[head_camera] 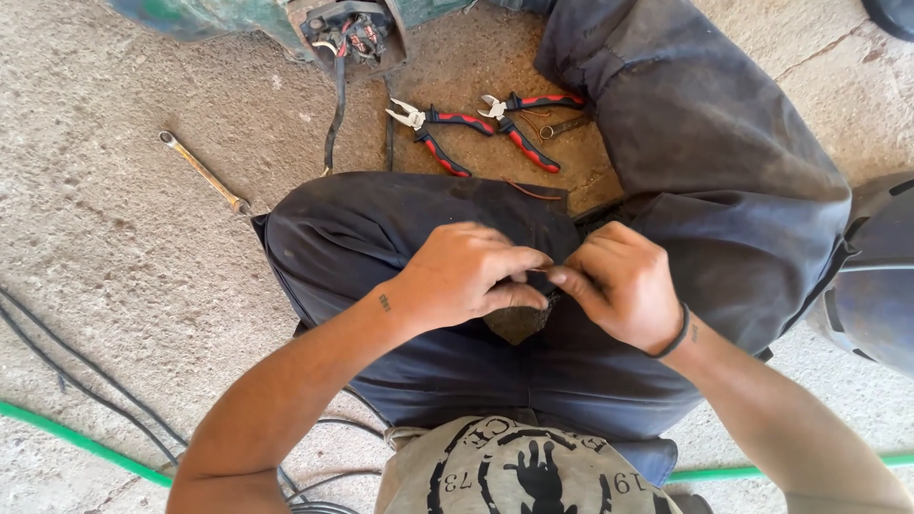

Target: Securing electrical wire connections to the terminal box of a large industrial motor

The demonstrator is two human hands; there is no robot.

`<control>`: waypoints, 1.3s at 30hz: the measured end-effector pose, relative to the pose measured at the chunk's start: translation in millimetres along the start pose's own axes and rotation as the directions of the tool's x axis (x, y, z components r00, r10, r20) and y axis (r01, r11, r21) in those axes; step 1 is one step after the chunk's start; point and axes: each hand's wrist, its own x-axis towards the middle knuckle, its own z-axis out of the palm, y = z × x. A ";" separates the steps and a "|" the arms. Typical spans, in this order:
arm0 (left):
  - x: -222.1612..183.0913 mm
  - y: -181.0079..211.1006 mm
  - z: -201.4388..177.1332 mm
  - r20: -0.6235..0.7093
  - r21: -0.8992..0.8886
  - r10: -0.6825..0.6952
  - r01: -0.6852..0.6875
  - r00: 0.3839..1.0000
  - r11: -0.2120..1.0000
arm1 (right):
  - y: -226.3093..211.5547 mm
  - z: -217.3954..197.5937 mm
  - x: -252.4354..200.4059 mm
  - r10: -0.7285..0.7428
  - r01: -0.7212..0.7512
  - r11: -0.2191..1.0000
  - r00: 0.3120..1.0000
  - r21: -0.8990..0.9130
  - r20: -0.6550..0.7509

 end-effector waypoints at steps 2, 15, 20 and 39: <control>0.7 3.7 -3.5 0.100 -0.127 -0.105 0.117 0.989 0.985 | -1.1 2.0 -1.2 -0.104 0.101 0.991 0.994 -0.086 -0.031; -9.8 -1.5 -2.3 0.430 -0.719 -0.308 0.528 0.849 0.453 | -1.8 -11.4 21.1 -0.783 0.653 0.598 0.599 -0.464 -0.167; -9.6 2.5 -3.7 0.422 -0.772 -0.296 0.511 0.857 0.378 | -11.4 -22.6 33.6 -0.803 0.681 0.571 0.580 -0.457 -0.139; -18.0 -13.3 -11.3 -0.257 0.231 0.181 -0.122 0.949 0.965 | -29.4 -10.1 20.5 0.157 -0.157 0.988 0.986 -0.010 0.059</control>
